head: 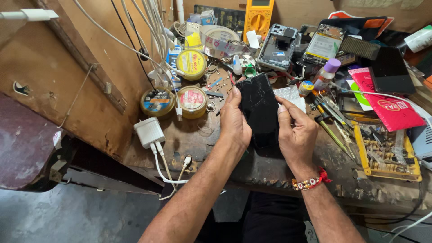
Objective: The person assembles a mobile phone by placing the back cover onto the phone body, pressing along the edges with their fingers to secure it, and then testing the device by tapping on the screen.
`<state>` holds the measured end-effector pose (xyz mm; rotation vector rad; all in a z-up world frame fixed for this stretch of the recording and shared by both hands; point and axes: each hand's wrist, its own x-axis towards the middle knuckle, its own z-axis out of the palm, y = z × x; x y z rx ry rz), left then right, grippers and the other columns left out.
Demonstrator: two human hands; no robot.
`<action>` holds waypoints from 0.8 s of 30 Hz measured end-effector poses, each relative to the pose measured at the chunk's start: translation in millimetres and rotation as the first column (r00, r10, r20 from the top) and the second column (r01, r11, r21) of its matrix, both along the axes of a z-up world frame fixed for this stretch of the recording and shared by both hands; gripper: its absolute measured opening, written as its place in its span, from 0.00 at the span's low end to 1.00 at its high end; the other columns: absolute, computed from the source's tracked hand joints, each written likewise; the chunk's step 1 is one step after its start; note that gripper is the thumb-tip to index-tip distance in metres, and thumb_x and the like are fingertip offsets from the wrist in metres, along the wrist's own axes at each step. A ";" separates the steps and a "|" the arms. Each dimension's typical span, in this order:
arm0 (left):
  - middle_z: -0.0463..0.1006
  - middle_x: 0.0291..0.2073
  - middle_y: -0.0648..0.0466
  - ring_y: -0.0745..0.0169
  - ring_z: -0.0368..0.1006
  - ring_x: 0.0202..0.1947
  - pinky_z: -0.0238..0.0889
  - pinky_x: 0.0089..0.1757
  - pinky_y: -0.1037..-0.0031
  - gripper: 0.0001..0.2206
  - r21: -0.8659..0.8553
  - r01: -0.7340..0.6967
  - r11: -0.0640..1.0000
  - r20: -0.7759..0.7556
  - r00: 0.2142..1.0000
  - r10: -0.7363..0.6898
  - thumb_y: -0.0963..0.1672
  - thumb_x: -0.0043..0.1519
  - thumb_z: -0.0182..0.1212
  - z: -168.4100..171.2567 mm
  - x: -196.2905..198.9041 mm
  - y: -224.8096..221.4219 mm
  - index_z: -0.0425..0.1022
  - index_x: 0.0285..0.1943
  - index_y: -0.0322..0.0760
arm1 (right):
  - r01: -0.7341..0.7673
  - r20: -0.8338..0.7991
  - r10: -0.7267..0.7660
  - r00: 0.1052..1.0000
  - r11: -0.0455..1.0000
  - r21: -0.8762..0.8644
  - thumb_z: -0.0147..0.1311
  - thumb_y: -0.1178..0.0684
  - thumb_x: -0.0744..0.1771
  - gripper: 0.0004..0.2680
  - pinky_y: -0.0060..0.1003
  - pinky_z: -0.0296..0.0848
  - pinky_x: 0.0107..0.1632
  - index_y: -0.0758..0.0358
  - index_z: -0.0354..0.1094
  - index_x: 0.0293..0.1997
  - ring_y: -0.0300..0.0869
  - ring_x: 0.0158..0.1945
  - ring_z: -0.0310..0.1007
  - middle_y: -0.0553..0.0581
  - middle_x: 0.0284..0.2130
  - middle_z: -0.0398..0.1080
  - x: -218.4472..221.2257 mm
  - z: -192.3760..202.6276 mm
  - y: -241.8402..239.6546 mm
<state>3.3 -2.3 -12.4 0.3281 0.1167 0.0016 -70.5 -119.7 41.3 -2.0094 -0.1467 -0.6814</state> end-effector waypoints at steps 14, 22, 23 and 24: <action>0.79 0.54 0.48 0.56 0.76 0.53 0.70 0.56 0.61 0.15 -0.054 0.011 0.998 0.129 0.992 -0.004 0.47 0.73 0.49 7.3 14.3 2.8 0.73 0.61 0.34 | -0.218 -0.033 0.250 0.968 0.897 0.384 0.47 0.57 0.74 0.12 0.25 0.70 0.54 0.74 0.70 0.61 0.31 0.50 0.71 0.54 0.50 0.74 7.0 -16.2 -12.3; 0.80 0.51 0.45 0.53 0.77 0.52 0.70 0.55 0.60 0.24 0.042 0.120 0.992 0.236 0.963 -0.127 0.55 0.75 0.42 12.9 20.4 12.6 0.73 0.60 0.32 | -0.224 -0.127 0.423 0.897 0.684 0.695 0.47 0.58 0.72 0.13 0.26 0.72 0.39 0.72 0.67 0.64 0.34 0.42 0.75 0.57 0.48 0.76 9.4 -13.8 -17.1; 0.80 0.51 0.45 0.54 0.77 0.52 0.70 0.55 0.61 0.27 0.072 0.121 0.990 0.227 0.965 -0.135 0.57 0.74 0.38 15.1 18.9 13.7 0.72 0.60 0.32 | -0.240 -0.111 0.444 0.889 0.658 0.714 0.47 0.58 0.72 0.13 0.26 0.73 0.40 0.73 0.67 0.64 0.34 0.43 0.75 0.57 0.48 0.76 9.5 -12.9 -17.4; 0.80 0.51 0.46 0.55 0.77 0.52 0.70 0.55 0.61 0.30 0.102 0.122 0.987 0.217 0.966 -0.142 0.59 0.74 0.34 17.3 17.3 14.5 0.72 0.61 0.33 | -0.255 -0.093 0.464 0.881 0.631 0.733 0.47 0.58 0.72 0.13 0.26 0.74 0.42 0.74 0.66 0.64 0.33 0.44 0.76 0.58 0.48 0.76 9.0 -11.6 -17.2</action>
